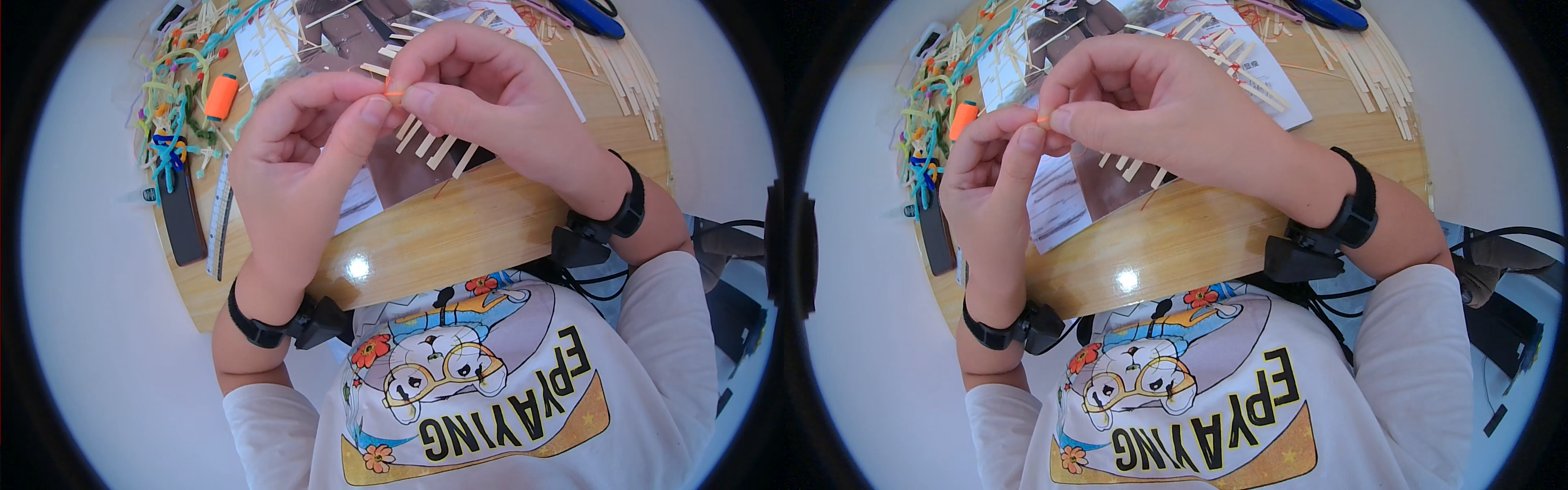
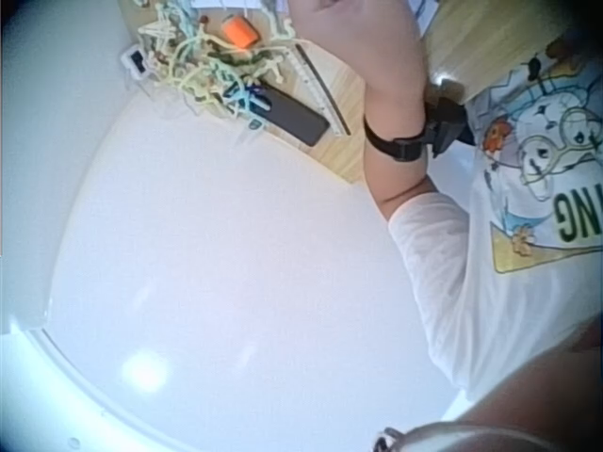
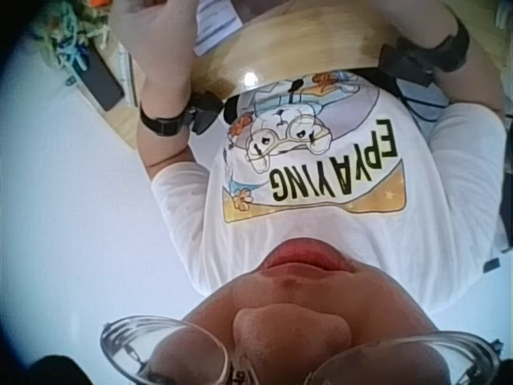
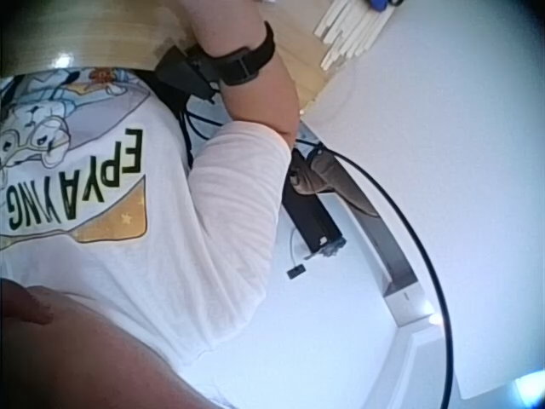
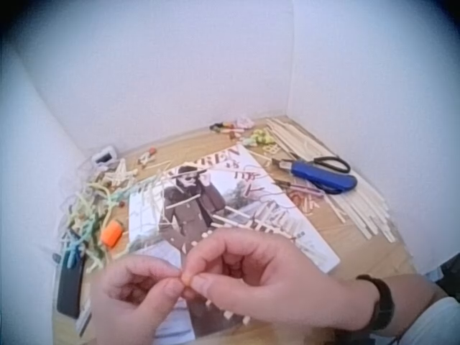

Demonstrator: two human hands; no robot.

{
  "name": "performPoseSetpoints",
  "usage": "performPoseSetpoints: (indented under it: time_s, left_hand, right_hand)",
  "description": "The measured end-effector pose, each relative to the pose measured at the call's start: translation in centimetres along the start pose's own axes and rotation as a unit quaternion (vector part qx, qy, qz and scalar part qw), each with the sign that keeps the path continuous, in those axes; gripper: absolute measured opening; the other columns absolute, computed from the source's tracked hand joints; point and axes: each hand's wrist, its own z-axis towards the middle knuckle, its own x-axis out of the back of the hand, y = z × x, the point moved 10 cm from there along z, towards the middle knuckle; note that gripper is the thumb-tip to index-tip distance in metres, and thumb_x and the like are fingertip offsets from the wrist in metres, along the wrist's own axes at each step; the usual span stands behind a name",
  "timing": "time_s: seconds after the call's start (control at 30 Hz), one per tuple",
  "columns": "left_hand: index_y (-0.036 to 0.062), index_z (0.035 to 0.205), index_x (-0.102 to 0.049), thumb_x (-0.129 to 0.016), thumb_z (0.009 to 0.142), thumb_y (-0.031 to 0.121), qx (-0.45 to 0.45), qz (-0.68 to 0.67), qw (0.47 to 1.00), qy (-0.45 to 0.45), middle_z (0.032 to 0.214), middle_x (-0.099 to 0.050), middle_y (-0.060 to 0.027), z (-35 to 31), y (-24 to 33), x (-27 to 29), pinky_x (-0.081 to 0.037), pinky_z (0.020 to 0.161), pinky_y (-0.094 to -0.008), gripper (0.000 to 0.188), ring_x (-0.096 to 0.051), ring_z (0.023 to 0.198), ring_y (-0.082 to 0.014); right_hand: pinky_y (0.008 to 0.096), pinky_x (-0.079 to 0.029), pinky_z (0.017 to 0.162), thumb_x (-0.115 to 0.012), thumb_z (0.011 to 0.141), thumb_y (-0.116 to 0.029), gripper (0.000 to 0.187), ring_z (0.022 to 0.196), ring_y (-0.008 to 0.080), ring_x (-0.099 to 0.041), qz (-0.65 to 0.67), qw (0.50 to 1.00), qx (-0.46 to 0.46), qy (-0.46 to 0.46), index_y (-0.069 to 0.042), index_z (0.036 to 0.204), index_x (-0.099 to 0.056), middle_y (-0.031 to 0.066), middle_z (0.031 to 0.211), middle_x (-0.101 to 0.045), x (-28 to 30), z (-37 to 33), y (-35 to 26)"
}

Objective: The person is weaving thin wood or bamboo sticks together to create a square grid pattern on a desk.

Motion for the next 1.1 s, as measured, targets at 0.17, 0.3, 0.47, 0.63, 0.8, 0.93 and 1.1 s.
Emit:
performPoseSetpoints:
  time_s: [0.17, 0.3, 0.47, 0.63, 0.8, 0.93, 1.1]
  left_hand:
    - [-0.0044, 0.103, -0.065, -0.066, 0.088, -0.001, -0.067, 0.08, 0.995, -0.001, 0.095, -0.069, -0.0093, -0.1, 1.2, -0.2, -0.052, 0.079, -0.0237, 0.015, -0.067, 0.087, -0.0139]
    - [-0.0041, 0.102, -0.065, -0.066, 0.088, -0.001, -0.079, 0.119, 0.99, 0.001, 0.095, -0.069, -0.009, 0.0, 1.3, -0.2, -0.052, 0.078, -0.0233, 0.015, -0.066, 0.085, -0.0132]
    - [-0.0041, 0.101, -0.062, -0.065, 0.089, 0.0, -0.019, 0.081, 0.997, -0.006, 0.094, -0.068, -0.0092, 0.1, 0.4, -0.2, -0.052, 0.078, -0.0235, 0.013, -0.066, 0.084, -0.0129]
    - [-0.004, 0.102, -0.06, -0.063, 0.091, 0.003, 0.036, -0.003, 0.999, -0.013, 0.093, -0.068, -0.0096, 0.1, -0.8, -0.3, -0.052, 0.078, -0.0229, 0.013, -0.066, 0.085, -0.0123]
    - [-0.0036, 0.102, -0.059, -0.062, 0.092, 0.004, 0.043, -0.002, 0.999, -0.017, 0.093, -0.068, -0.0092, 0.3, -1.0, 0.1, -0.052, 0.077, -0.0225, 0.013, -0.066, 0.085, -0.0115]
    - [-0.0035, 0.102, -0.059, -0.063, 0.091, 0.004, 0.044, -0.031, 0.998, -0.023, 0.093, -0.068, -0.0091, 0.4, -1.1, -0.2, -0.052, 0.076, -0.0223, 0.014, -0.066, 0.085, -0.0114]
    - [-0.0035, 0.102, -0.06, -0.063, 0.09, 0.003, 0.041, 0.001, 0.999, -0.008, 0.093, -0.067, -0.0088, 0.1, -1.2, -0.3, -0.052, 0.077, -0.0226, 0.013, -0.066, 0.084, -0.0114]
  right_hand:
    - [0.0198, -0.046, 0.077, -0.06, 0.094, -0.007, 0.012, 0.087, 0.0041, -0.057, -0.047, 0.999, -0.012, 0.01, -0.003, 0.105, -0.061, -0.0017, 0.095, -0.062, 0.4, -0.2, 0.0]
    - [0.0194, -0.046, 0.076, -0.06, 0.094, -0.006, 0.012, 0.087, 0.0034, -0.056, -0.098, 0.995, -0.017, 0.02, -0.003, 0.106, -0.061, -0.0022, 0.095, -0.061, 0.5, -0.3, 0.0]
    - [0.0197, -0.046, 0.076, -0.06, 0.094, -0.006, 0.013, 0.086, 0.0033, -0.056, -0.121, 0.992, 0.007, 0.019, -0.003, 0.106, -0.06, -0.0022, 0.093, -0.06, 0.4, -0.3, -0.6]
    - [0.0205, -0.046, 0.076, -0.061, 0.093, -0.005, 0.01, 0.085, 0.0043, -0.056, -0.102, 0.995, 0.009, 0.019, -0.003, 0.103, -0.06, -0.0017, 0.091, -0.059, 0.2, -0.3, -0.7]
    - [0.0226, -0.046, 0.073, -0.065, 0.09, -0.007, 0.011, 0.081, 0.0079, -0.058, -0.212, 0.966, 0.14, 0.044, -0.002, 0.099, -0.061, 0.0016, 0.088, -0.063, 0.2, -0.6, -3.2]
    - [0.0246, -0.045, 0.077, -0.066, 0.089, -0.004, 0.011, 0.084, 0.0102, -0.057, -0.309, 0.943, 0.117, 0.034, -0.001, 0.099, -0.063, 0.0033, 0.093, -0.063, 0.1, -0.8, -2.8]
    - [0.025, -0.046, 0.079, -0.066, 0.089, -0.006, 0.012, 0.087, 0.0103, -0.058, -0.314, 0.944, 0.085, 0.05, 0.0, 0.1, -0.065, 0.0036, 0.097, -0.064, 0.5, -0.7, -2.3]
